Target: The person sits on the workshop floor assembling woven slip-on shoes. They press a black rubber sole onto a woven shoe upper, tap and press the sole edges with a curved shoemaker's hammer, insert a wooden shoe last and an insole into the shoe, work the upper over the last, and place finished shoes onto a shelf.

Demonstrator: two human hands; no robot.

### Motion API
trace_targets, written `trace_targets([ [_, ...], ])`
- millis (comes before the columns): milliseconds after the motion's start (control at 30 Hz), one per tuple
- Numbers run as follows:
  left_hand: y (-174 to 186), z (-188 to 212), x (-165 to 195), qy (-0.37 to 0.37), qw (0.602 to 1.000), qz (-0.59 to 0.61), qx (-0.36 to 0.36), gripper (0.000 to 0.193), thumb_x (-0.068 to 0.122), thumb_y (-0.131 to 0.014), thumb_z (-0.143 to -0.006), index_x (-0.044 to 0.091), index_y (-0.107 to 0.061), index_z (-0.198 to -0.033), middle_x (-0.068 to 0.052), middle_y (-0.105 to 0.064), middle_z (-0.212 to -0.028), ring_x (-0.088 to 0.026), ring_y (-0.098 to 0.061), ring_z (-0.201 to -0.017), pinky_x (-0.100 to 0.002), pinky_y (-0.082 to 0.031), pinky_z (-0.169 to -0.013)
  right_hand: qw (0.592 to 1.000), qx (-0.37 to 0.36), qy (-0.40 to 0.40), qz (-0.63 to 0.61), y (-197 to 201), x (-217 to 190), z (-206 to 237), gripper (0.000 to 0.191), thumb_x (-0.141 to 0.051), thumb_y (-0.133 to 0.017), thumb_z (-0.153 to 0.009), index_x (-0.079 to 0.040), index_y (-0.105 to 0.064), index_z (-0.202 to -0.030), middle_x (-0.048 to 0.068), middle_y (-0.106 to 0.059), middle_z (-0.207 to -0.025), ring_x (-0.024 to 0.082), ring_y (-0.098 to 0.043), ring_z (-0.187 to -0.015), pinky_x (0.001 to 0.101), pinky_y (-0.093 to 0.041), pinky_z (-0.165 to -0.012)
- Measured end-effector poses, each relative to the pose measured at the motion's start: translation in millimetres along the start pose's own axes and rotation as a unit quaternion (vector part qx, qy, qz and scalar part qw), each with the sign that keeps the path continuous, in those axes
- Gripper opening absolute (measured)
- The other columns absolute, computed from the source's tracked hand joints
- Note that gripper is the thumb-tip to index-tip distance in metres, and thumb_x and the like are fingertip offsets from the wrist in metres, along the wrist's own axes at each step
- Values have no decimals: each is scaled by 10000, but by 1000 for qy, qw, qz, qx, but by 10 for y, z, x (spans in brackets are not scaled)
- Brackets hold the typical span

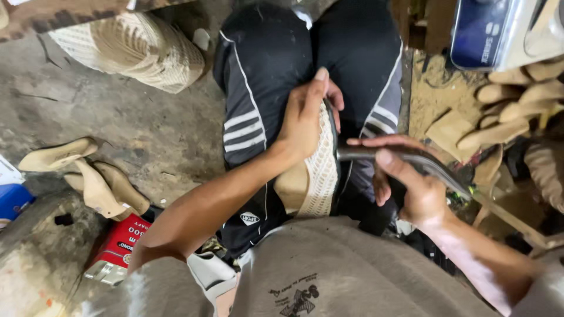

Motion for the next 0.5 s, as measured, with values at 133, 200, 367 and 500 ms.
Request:
trace_targets([
  [133, -25, 11, -31, 34, 999, -25, -11, 633, 525, -359, -1085, 24, -610, -788, -67, -580, -577, -153, -583, -477, -290, -442, -458, 986, -40, 71, 145, -118, -166, -64, 291, -133, -670, -977, 54, -686, -1199, 196, -761, -1200, 115, -674, -579, 232, -567, -495],
  [200, -10, 4, 19, 22, 999, -29, -8, 635, 530, -345, -1080, 33, -599, -777, -60, -572, -564, -151, -587, -467, -292, -457, -457, 993, 17, -31, -116, -35, 1, -106, 311, -154, -670, -984, 57, -705, -1209, 226, -744, -1077, 115, -632, -528, 245, -542, -448],
  [367, 1, 25, 18, 14, 999, -38, -14, 630, 513, -347, -1097, 30, -599, -780, -63, -569, -598, -153, -579, -489, -292, -457, -485, 999, -5, 7, -36, -101, -78, -132, 291, -137, -666, -974, 45, -691, -1198, 196, -758, -1216, 112, -628, -525, 235, -540, -467],
  [500, 22, -36, -106, 13, 1000, -21, -7, 623, 484, -367, -1112, 19, -597, -765, -72, -572, -615, -165, -591, -516, -301, -467, -522, 1000, 14, 10, -9, -32, -131, -197, 264, -129, -665, -965, 26, -700, -1175, 160, -769, -1173, 102, -632, -516, 238, -551, -457],
])
Point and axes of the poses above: each hand's wrist, its own z-axis away from the middle knuckle, its own y-axis out of the back of the hand, x = y × z, the point moved 9 cm from there along -z, towards the middle knuckle
